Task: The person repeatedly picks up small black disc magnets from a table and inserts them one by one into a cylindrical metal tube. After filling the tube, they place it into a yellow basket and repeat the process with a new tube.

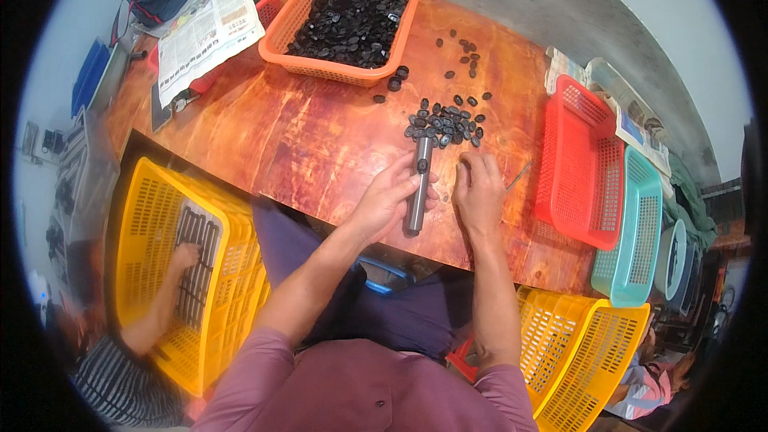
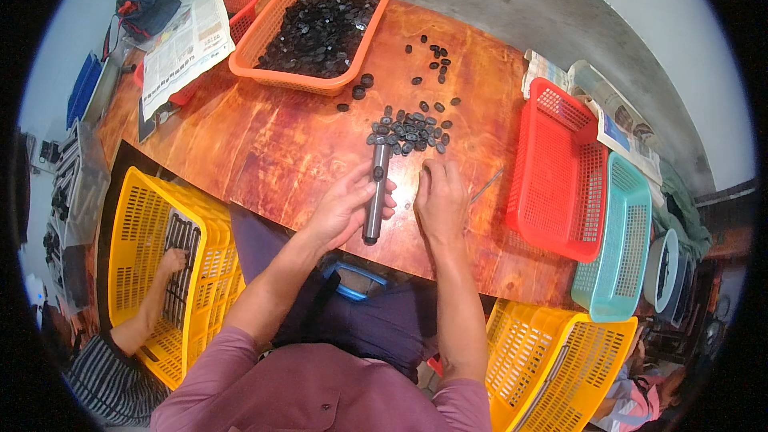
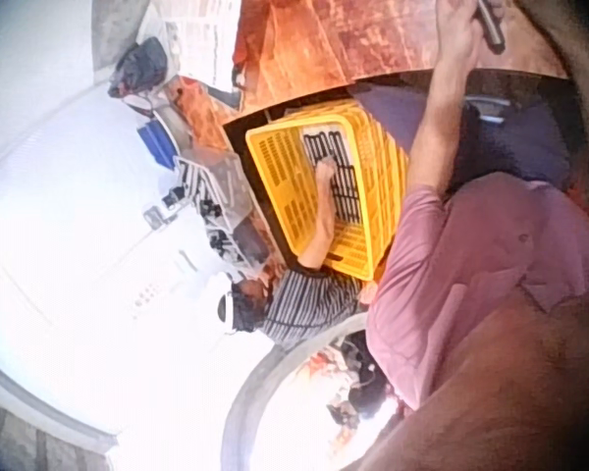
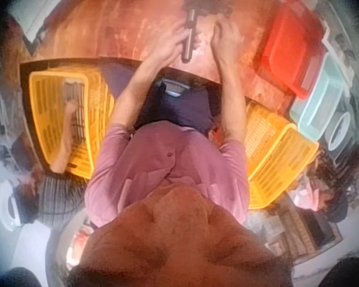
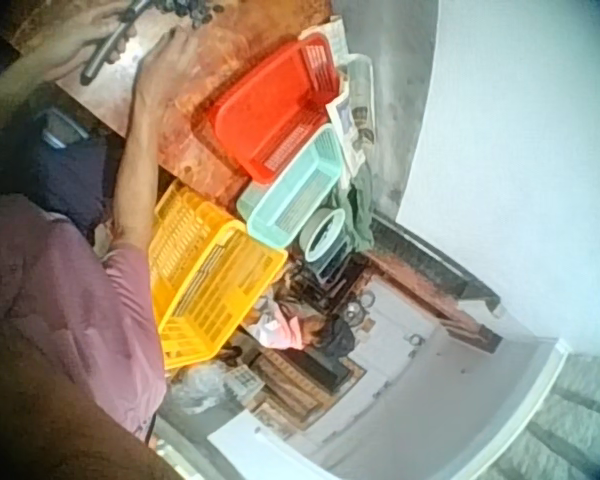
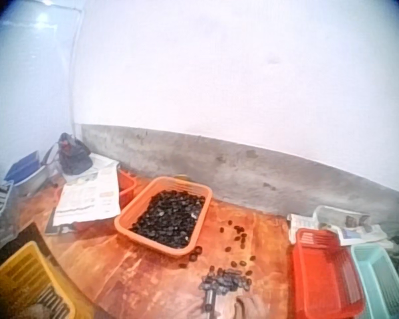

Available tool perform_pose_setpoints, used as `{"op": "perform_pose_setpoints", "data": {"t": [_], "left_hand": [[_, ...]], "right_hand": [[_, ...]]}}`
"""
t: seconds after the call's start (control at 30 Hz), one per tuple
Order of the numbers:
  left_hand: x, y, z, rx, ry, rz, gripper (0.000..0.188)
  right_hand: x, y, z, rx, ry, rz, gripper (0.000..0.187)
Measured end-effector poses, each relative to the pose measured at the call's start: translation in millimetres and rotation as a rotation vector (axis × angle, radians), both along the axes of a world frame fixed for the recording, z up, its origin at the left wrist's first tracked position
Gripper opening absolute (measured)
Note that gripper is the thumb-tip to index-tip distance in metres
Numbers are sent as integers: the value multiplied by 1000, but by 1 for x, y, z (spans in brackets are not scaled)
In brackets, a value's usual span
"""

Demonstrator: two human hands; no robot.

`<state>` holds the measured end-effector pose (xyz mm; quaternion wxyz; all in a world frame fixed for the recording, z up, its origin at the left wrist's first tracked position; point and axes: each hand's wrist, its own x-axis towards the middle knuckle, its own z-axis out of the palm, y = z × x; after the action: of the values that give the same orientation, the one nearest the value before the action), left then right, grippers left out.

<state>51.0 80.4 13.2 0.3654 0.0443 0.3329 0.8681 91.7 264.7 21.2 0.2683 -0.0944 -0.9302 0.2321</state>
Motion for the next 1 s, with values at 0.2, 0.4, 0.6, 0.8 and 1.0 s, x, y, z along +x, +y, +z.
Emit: {"op": "perform_pose_setpoints", "data": {"t": [0.2,0.4,0.6,0.8,1.0], "left_hand": [[-1,-3,0,6,14,-38,57],[-1,-3,2,36,-14,-25,61],[-1,-4,5,20,25,-54,60],[0,-7,3,86,52,-68,57],[9,-18,7,115,216,-161,60]], "right_hand": [[1,2,-1,-77,1,34,21],[3,8,6,-203,-81,133,27],[4,18,4,-353,-176,173,28],[5,14,10,-315,-142,113,26],[6,17,4,-284,-157,136,24]]}}
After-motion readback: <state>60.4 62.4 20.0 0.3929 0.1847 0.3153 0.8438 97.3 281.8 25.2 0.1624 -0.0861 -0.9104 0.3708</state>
